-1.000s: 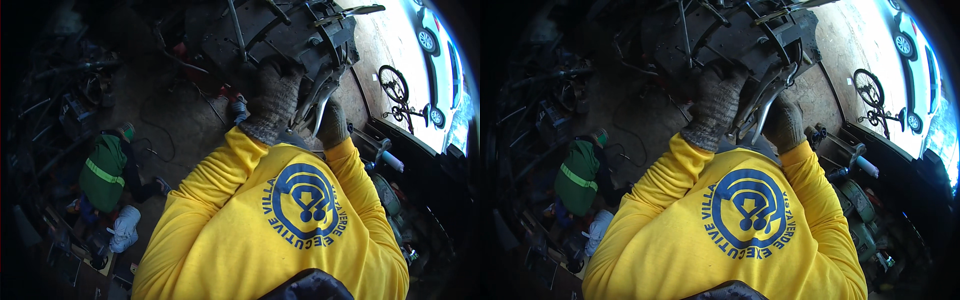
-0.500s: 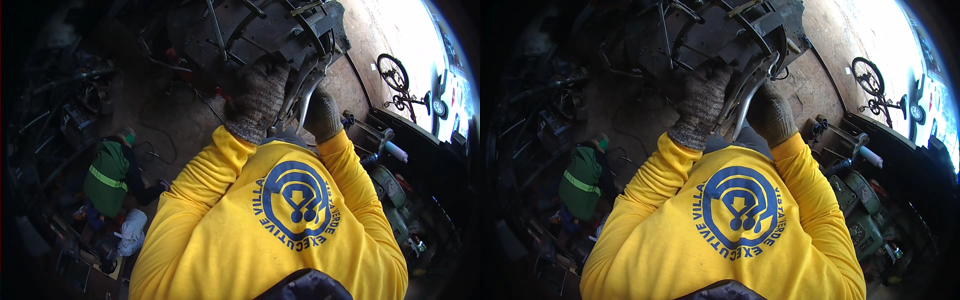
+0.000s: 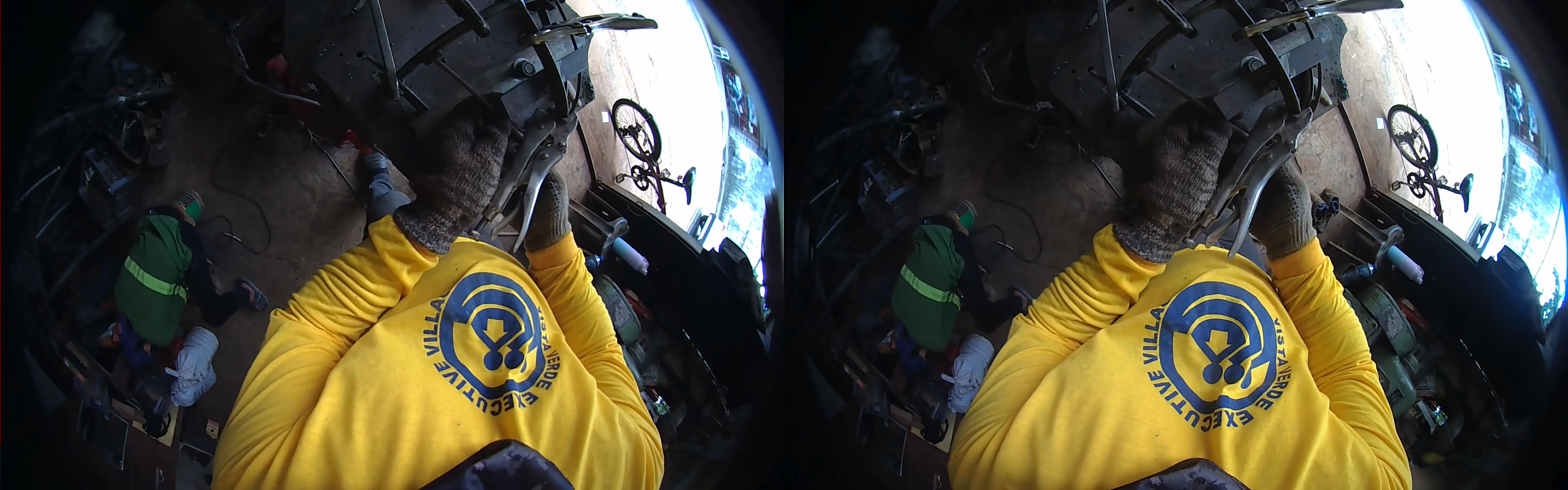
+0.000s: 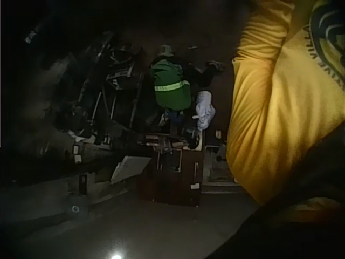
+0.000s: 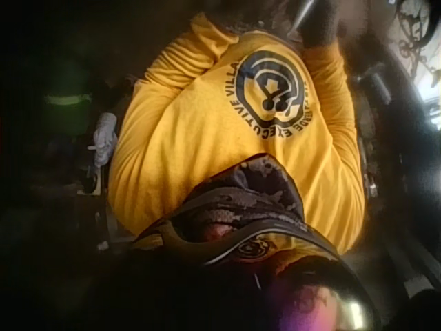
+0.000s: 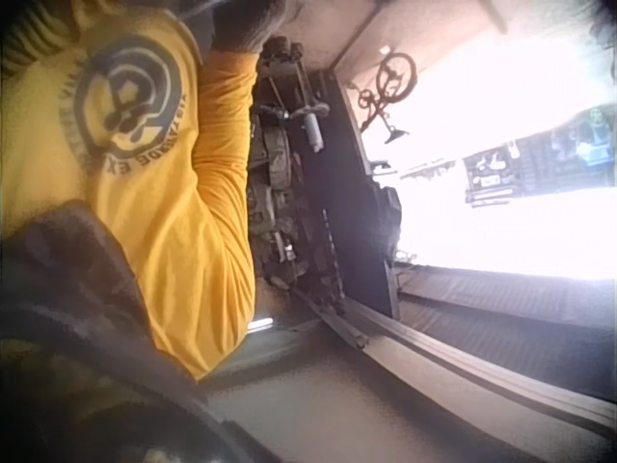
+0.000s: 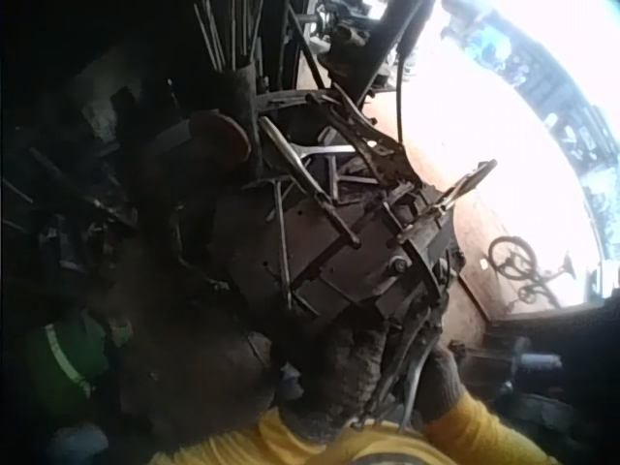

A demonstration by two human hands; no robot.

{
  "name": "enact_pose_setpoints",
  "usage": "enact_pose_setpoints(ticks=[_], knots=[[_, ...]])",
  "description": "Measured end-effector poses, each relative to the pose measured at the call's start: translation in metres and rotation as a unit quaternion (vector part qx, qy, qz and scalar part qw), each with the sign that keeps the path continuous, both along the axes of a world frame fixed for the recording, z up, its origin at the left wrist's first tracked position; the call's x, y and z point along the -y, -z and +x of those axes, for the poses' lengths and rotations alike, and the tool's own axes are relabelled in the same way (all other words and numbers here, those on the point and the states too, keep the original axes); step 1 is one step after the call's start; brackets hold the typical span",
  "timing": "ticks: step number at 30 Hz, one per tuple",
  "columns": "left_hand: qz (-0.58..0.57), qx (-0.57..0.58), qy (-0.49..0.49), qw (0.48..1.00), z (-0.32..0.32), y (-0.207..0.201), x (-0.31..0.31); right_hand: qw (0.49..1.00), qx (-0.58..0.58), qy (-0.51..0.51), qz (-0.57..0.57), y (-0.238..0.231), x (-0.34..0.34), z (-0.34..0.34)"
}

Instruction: The person uses a clamp to secure metal components, grinds an edge with an angle grinder, and performs arc welding on the joint.

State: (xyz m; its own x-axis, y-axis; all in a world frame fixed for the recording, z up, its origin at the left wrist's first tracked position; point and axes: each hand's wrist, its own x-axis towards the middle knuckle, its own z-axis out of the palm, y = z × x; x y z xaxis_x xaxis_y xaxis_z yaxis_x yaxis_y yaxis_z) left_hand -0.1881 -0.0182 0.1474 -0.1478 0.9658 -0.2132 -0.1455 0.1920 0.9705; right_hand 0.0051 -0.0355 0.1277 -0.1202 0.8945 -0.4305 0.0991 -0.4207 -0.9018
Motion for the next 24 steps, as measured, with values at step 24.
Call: enact_pose_setpoints(ticks=[24], knots=[[-0.031, -0.149, 0.084, 0.985, -0.02, 0.007, 0.012, 0.843, -0.448, 0.234, -0.185, -0.015, -0.012, -0.039]])
